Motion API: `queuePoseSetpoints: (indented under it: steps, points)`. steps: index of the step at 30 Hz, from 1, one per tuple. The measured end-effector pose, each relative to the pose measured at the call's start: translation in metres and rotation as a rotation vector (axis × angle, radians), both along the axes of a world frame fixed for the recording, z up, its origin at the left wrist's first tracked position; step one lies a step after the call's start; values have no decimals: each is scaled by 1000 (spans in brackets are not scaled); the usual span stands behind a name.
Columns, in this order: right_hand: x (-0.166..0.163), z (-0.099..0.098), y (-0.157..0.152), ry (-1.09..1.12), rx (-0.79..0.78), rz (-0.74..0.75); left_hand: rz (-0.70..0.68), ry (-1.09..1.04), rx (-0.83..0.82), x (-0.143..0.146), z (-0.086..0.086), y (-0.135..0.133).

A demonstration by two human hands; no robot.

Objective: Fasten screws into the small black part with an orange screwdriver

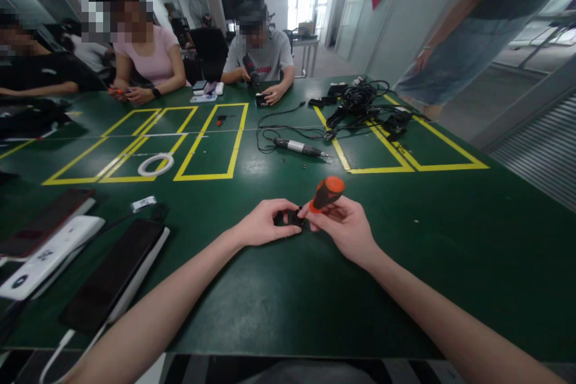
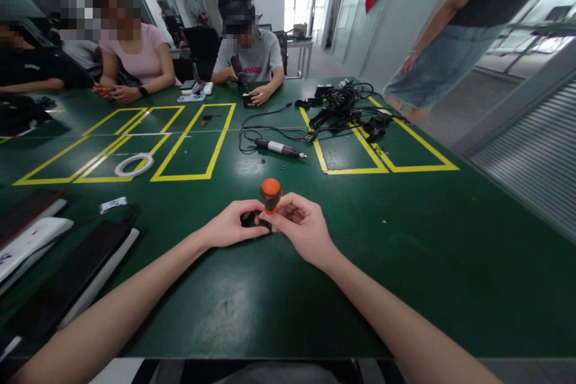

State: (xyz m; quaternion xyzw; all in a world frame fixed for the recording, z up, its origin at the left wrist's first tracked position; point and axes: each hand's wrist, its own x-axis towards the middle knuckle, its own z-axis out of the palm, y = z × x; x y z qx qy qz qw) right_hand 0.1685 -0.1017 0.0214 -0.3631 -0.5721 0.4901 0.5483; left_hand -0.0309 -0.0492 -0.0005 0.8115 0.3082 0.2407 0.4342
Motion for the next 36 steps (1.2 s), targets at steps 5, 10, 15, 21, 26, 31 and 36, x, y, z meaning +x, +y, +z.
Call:
queuePoseSetpoints:
  steps: [5, 10, 15, 21, 26, 31, 36]
  points:
    - [0, -2, 2, 14, 16, 16, 2, -22, -18, 0, -2, 1]
    - [0, -2, 3, 63, -28, -35, 0, -4, -3, 0, -1, 1]
    - [2, -1, 5, 26, -4, -62, 3, 9, 1, 0, 0, 2]
    - [0, -3, 4, 81, 5, -30, 24, 19, -12, 0, -2, 2]
    - [0, -2, 3, 31, 4, -73, 14, 30, -1, 0, 0, 2]
    - [2, -3, 6, 6, 31, -45, 9, -5, -15, 0, -2, 2]
    - [2, -3, 4, 49, 8, -36, 4, 3, -3, 1, -2, 3]
